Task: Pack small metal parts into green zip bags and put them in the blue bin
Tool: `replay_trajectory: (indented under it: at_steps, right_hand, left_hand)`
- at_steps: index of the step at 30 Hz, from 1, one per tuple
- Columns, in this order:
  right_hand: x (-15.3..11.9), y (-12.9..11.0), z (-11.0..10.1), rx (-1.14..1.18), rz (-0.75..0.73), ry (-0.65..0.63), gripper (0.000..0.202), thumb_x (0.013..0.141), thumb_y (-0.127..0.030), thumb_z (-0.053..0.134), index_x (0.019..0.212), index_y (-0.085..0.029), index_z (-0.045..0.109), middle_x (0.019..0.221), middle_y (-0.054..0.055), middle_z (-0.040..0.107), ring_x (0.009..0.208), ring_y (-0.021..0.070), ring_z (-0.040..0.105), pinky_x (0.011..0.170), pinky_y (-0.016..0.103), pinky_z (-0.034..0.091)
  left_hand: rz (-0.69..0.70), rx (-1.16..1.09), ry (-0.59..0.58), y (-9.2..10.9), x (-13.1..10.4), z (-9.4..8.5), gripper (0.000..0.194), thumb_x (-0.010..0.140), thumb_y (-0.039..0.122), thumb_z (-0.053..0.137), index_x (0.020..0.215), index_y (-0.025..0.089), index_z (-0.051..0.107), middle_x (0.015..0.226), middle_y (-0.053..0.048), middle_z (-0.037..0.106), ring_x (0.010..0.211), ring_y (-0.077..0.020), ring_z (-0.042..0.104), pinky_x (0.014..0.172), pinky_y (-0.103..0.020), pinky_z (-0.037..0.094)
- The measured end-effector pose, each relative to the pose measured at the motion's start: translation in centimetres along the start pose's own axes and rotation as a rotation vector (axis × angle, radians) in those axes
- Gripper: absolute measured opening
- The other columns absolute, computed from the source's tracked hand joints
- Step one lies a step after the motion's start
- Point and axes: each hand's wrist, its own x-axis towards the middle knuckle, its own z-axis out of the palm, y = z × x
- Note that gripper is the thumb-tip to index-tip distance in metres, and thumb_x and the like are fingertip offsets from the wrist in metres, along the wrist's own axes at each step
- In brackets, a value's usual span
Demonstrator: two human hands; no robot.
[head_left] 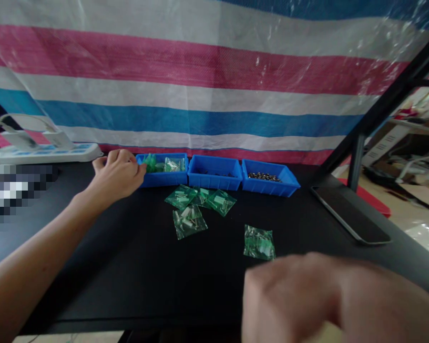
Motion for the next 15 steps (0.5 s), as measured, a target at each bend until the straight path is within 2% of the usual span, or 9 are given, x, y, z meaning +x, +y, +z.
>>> replay_trajectory:
  at_steps: [1, 2, 3, 6, 9, 11, 15]
  right_hand:
    - [0.7, 0.7, 0.1, 0.03, -0.046, -0.064, 0.029, 0.088, -0.045, 0.04, 0.082, -0.036, 0.066, 0.073, -0.001, 0.064, 0.072, 0.0114, 0.061, 0.061, 0.021, 0.046]
    - [1.6, 1.6, 0.3, 0.069, -0.087, -0.256, 0.021, 0.088, -0.039, 0.045, 0.094, -0.032, 0.064, 0.081, 0.0, 0.065, 0.076, 0.0123, 0.06, 0.065, 0.023, 0.047]
    - [2.4, 2.8, 0.7, 0.063, -0.036, -0.367, 0.02, 0.086, -0.031, 0.05, 0.102, -0.028, 0.061, 0.088, 0.001, 0.065, 0.081, 0.0135, 0.059, 0.07, 0.024, 0.047]
    - [3.8, 7.2, 2.7, -0.085, 0.151, -0.317, 0.02, 0.083, -0.02, 0.053, 0.102, -0.019, 0.059, 0.091, 0.005, 0.062, 0.084, 0.0176, 0.056, 0.075, 0.032, 0.044]
    - [3.6, 10.6, 5.0, -0.194, 0.182, -0.281, 0.016, 0.082, -0.018, 0.053, 0.096, -0.016, 0.061, 0.083, 0.006, 0.061, 0.081, 0.0188, 0.053, 0.073, 0.033, 0.043]
    - [3.3, 11.3, 6.0, -0.237, 0.175, -0.226, 0.015, 0.082, -0.018, 0.053, 0.095, -0.015, 0.06, 0.083, 0.006, 0.06, 0.082, 0.0191, 0.051, 0.073, 0.033, 0.042]
    - [3.2, 10.1, 6.6, -0.223, 0.134, -0.232, 0.017, 0.083, -0.02, 0.054, 0.098, -0.016, 0.059, 0.088, 0.006, 0.06, 0.085, 0.0189, 0.051, 0.075, 0.034, 0.043]
  left_hand:
    - [0.008, 0.002, -0.007, 0.0, 0.1, 0.1, 0.038, 0.088, 0.034, 0.03, 0.086, 0.011, 0.06, 0.111, -0.016, 0.05, 0.111, -0.0363, 0.039, 0.084, -0.059, 0.035]
    - [0.017, -0.001, -0.011, -0.1, 0.2, 0.2, 0.039, 0.088, 0.034, 0.029, 0.085, 0.012, 0.061, 0.112, -0.015, 0.049, 0.111, -0.0362, 0.04, 0.084, -0.058, 0.036]
    - [-0.004, -0.005, 0.0, -0.1, 0.3, 0.4, 0.039, 0.088, 0.033, 0.03, 0.083, 0.013, 0.062, 0.112, -0.015, 0.049, 0.11, -0.0358, 0.041, 0.084, -0.057, 0.038]
    - [-0.075, -0.067, 0.024, -0.6, 0.6, 1.3, 0.04, 0.087, 0.033, 0.03, 0.082, 0.014, 0.064, 0.112, -0.015, 0.049, 0.099, -0.0316, 0.052, 0.082, -0.047, 0.044]
    - [-0.121, -0.133, 0.035, -1.1, 0.8, 2.1, 0.043, 0.086, 0.038, 0.028, 0.084, 0.016, 0.065, 0.114, -0.013, 0.049, 0.087, -0.0282, 0.059, 0.077, -0.043, 0.047]
    - [-0.114, -0.148, 0.046, -1.2, 0.9, 2.4, 0.043, 0.086, 0.038, 0.028, 0.085, 0.017, 0.065, 0.114, -0.012, 0.049, 0.086, -0.0275, 0.06, 0.077, -0.042, 0.048]
    - [-0.082, -0.163, 0.04, -1.4, 1.0, 2.5, 0.043, 0.085, 0.036, 0.028, 0.085, 0.016, 0.066, 0.113, -0.01, 0.05, 0.092, -0.0245, 0.059, 0.084, -0.037, 0.047]
